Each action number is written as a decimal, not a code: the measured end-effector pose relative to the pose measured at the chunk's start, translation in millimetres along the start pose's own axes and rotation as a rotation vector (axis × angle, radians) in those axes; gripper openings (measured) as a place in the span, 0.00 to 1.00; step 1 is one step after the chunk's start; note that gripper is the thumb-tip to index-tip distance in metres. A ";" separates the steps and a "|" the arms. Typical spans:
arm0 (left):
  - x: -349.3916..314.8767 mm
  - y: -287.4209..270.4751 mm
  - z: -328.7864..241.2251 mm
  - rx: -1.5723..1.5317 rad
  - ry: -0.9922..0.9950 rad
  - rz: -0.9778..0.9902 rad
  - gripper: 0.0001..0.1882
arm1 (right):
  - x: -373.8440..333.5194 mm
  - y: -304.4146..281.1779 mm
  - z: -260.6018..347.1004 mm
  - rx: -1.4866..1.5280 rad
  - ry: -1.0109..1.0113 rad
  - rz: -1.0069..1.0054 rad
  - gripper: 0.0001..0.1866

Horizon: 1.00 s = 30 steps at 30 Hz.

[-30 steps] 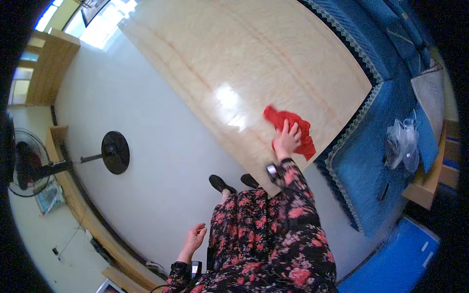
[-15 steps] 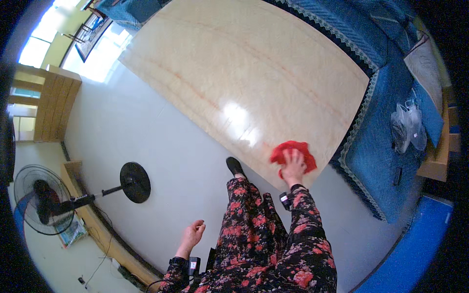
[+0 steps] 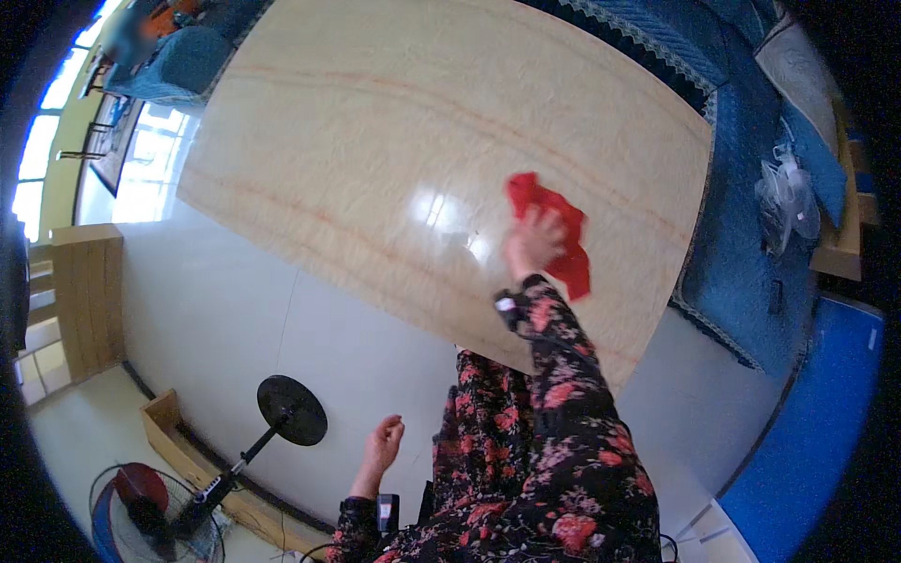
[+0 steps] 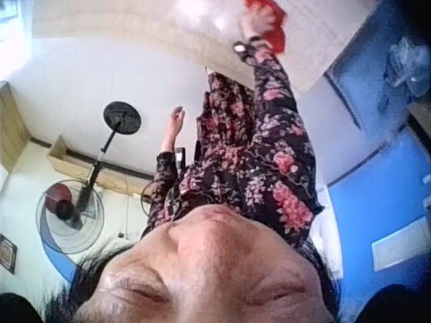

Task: Wiping a wooden table with a red cloth and briefly picking up a watch.

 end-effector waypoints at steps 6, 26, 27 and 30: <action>80.7 -10.3 -83.6 0.096 0.262 -0.026 0.15 | -133.1 43.6 123.5 0.044 -1.042 -0.218 0.20; 242.3 -114.3 -167.1 0.588 0.472 0.105 0.25 | -77.4 77.0 -88.2 -0.008 0.474 -0.168 0.30; 248.0 -107.4 -166.8 0.591 0.457 0.117 0.26 | -77.8 90.5 -58.7 0.137 0.306 -0.355 0.29; 268.7 -125.7 -153.4 0.668 0.411 0.026 0.26 | -108.8 81.0 92.2 0.331 -0.064 -0.136 0.20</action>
Point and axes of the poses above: each hand's wrist, its own x-axis towards the middle knuckle, its own y-axis out of the palm, z = x × y, the point moved 3 cm from there along x, towards the middle knuckle, and after that the axes turned 7 degrees about -x, right-handed, at the moved point
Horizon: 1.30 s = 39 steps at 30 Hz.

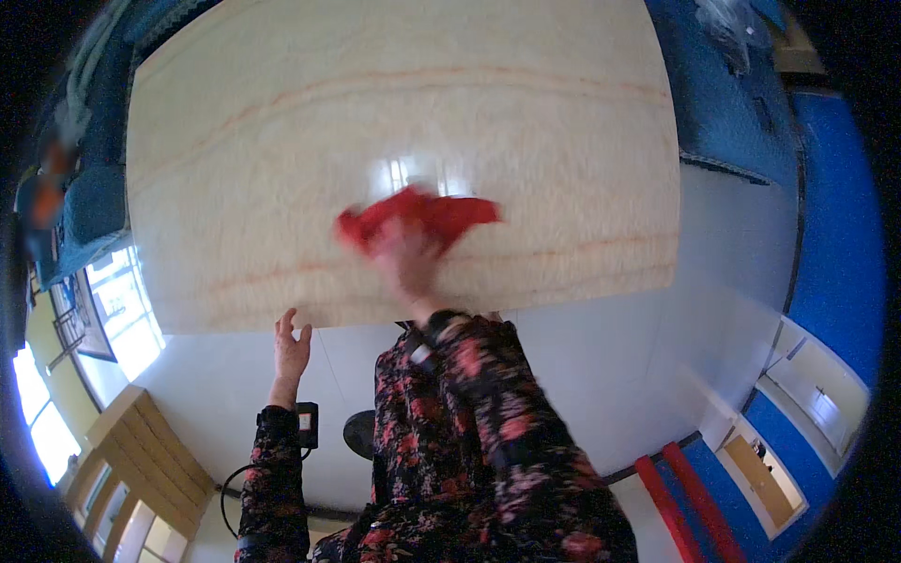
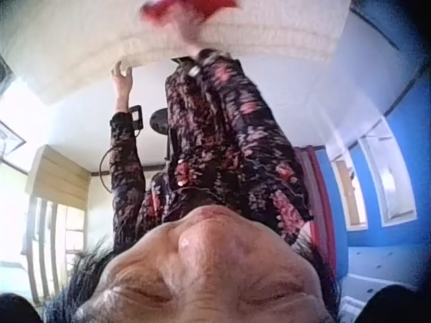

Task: Wiping a wooden table with a red cloth and briefly picking up a watch.

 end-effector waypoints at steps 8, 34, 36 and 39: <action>16.1 -28.0 -1.6 0.141 0.119 -0.053 0.33 | -135.8 -59.7 -75.2 0.063 -0.662 0.032 0.19; 4.0 -27.3 12.2 0.166 -0.024 -0.005 0.41 | 21.3 -114.7 -164.7 -0.449 -0.091 -0.086 0.28; -0.6 -23.7 15.2 0.167 -0.066 -0.067 0.44 | 63.1 -133.8 -202.3 -0.440 0.145 -0.161 0.26; -3.2 -12.8 -7.6 0.154 -0.153 0.082 0.50 | 126.7 -148.9 -196.3 -0.316 0.516 -0.168 0.26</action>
Point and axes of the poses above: each hand's wrist, its own x-axis towards the middle knuckle, its own y-axis out of the palm, z = x × y, the point moved 3 cm from there along x, towards the middle knuckle, and after that the axes turned 7 degrees about -x, right-handed, at the moved point
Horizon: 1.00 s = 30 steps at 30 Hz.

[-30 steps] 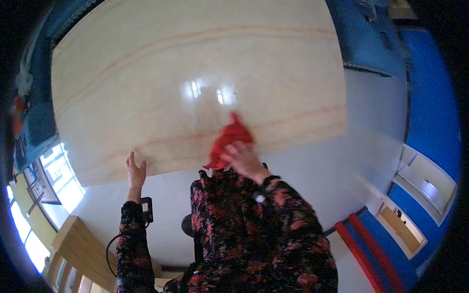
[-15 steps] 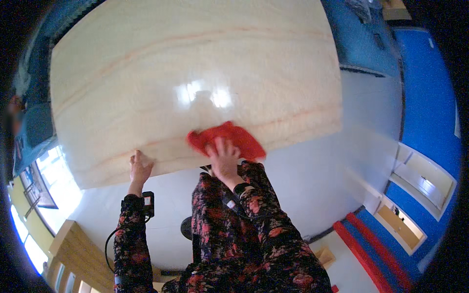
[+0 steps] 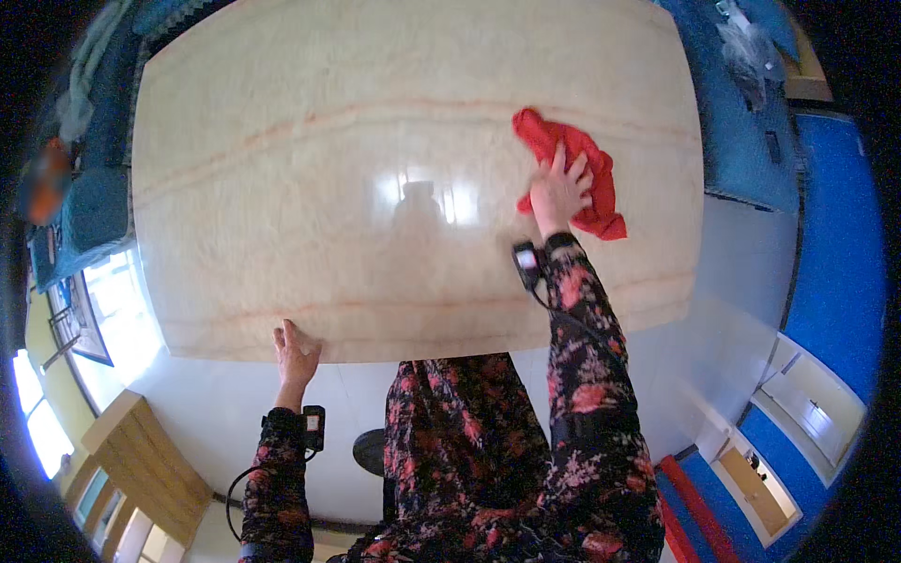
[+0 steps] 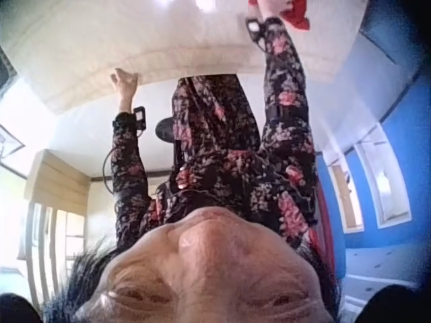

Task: Wiping a wooden table with a red cloth and briefly picking up a watch.

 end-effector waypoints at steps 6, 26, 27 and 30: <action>-12.3 -5.1 -1.7 0.090 -0.082 0.013 0.54 | -43.3 -25.1 176.3 0.064 -0.499 -0.140 0.24; -12.5 -17.1 -22.6 0.110 -0.111 0.193 0.51 | -46.3 -1.7 155.4 0.151 -0.442 -0.219 0.23; -15.2 -18.0 -18.0 0.101 -0.118 0.182 0.51 | -95.8 -2.6 180.2 0.183 -0.709 -0.173 0.21; -11.4 -16.9 -1.4 0.095 -0.099 0.171 0.50 | -225.5 -15.6 180.1 0.339 -1.298 -0.020 0.20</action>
Point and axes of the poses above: each hand's wrist, its own x-axis towards the middle knuckle, its own y-axis out of the palm, z = x × y, the point moved 3 cm from there along x, towards the middle knuckle, and after that the axes turned 7 degrees about -x, right-handed, at the moved point
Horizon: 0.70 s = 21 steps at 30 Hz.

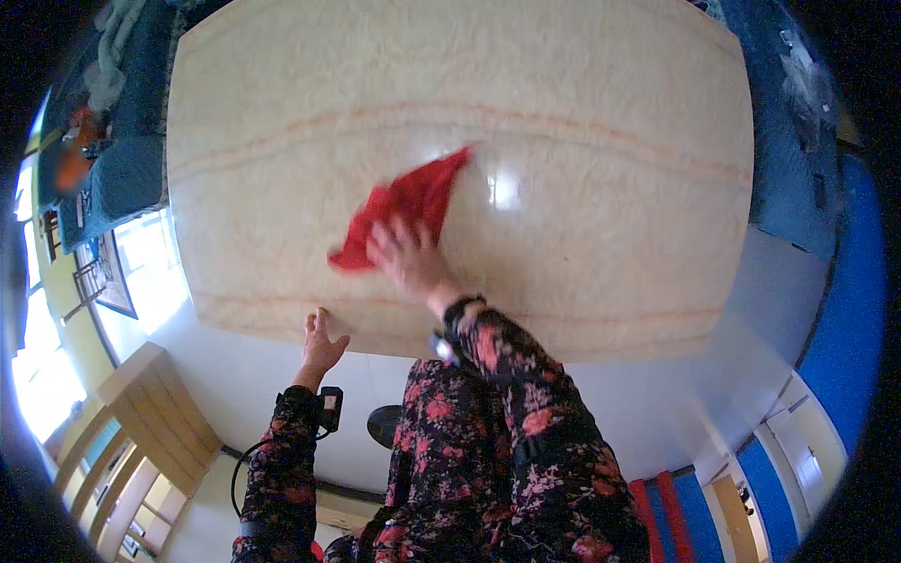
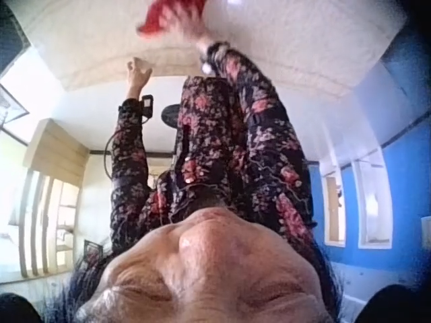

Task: Wiping a wooden table with a red cloth and briefly picking up a watch.

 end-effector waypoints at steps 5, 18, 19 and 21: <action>0.2 6.7 4.0 0.022 0.080 -0.043 0.50 | -138.7 -19.5 8.7 0.189 -0.296 0.100 0.18; -8.4 8.2 -37.2 0.154 0.109 -0.036 0.48 | -230.7 -64.2 -138.9 -0.305 1.548 0.181 0.28; -9.4 8.5 -44.5 0.164 0.117 -0.028 0.48 | -214.6 -49.6 -107.1 -0.348 1.390 0.142 0.27; -10.7 5.2 -57.8 0.206 0.126 -0.014 0.47 | -190.2 -11.9 -26.3 -0.247 0.998 0.107 0.24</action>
Point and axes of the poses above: each hand's wrist, its own x-axis towards the middle knuckle, its own y-axis out of the palm, z = x × y, the point moved 3 cm from there along x, towards the middle knuckle, and after that the axes turned 7 degrees about -x, right-handed, at the moved point
